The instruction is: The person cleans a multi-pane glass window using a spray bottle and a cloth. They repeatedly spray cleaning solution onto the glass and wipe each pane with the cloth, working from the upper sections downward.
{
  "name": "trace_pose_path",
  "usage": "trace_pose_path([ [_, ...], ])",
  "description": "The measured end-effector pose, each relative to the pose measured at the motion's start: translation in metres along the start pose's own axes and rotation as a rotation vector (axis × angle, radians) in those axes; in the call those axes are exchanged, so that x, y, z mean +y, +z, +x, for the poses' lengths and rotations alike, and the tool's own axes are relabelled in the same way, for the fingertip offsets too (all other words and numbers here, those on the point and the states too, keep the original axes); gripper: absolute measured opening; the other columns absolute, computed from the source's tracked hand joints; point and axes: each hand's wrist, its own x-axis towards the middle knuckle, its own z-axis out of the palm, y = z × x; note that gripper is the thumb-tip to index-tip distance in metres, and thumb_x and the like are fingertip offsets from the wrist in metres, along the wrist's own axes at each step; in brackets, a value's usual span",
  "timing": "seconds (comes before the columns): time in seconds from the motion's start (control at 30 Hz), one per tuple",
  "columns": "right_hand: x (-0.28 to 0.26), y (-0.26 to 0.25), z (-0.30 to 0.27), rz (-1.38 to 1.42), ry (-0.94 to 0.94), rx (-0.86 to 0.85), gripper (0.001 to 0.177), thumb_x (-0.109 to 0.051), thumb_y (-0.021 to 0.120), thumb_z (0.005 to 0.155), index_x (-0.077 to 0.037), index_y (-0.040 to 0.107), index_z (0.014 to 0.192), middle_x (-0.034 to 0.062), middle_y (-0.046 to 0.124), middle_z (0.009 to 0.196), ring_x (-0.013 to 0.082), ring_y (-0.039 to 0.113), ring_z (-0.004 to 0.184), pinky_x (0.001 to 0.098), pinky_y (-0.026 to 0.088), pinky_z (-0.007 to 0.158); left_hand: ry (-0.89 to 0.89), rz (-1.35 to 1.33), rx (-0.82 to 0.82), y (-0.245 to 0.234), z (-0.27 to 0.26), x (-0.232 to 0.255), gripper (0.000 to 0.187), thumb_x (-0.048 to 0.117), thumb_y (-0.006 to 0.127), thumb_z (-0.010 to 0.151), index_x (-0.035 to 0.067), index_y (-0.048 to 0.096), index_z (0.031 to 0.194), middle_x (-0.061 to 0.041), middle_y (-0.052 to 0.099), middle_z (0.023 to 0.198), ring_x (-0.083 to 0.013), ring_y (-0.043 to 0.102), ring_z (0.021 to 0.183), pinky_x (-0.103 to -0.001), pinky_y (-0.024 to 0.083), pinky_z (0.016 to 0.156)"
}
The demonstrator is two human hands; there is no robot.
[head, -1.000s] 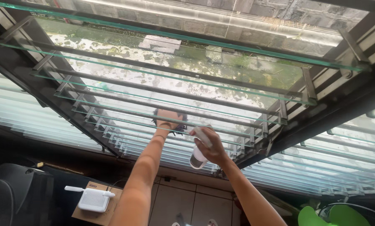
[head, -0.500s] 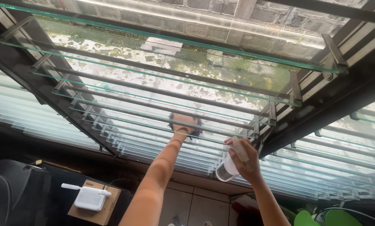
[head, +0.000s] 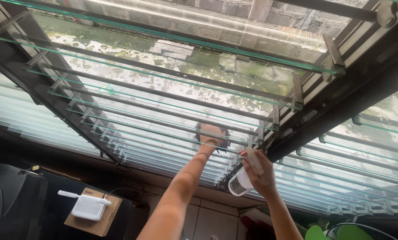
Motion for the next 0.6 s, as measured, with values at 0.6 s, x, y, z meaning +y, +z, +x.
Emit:
trace_pose_path([
  [0.6,-0.002,-0.005,-0.005,-0.015,0.007,-0.026,0.017,0.001,0.063,0.093,-0.003,0.066,0.109,0.0089,0.070,0.112,0.0187,0.067,0.107,0.0293,0.051,0.092,0.413,0.055,0.246,0.052,-0.044,0.061,0.030,0.029,0.067,0.076,0.011,0.076,0.098,-0.020,0.062,0.131,-0.0342,0.064,0.110,-0.043,0.052,0.084],
])
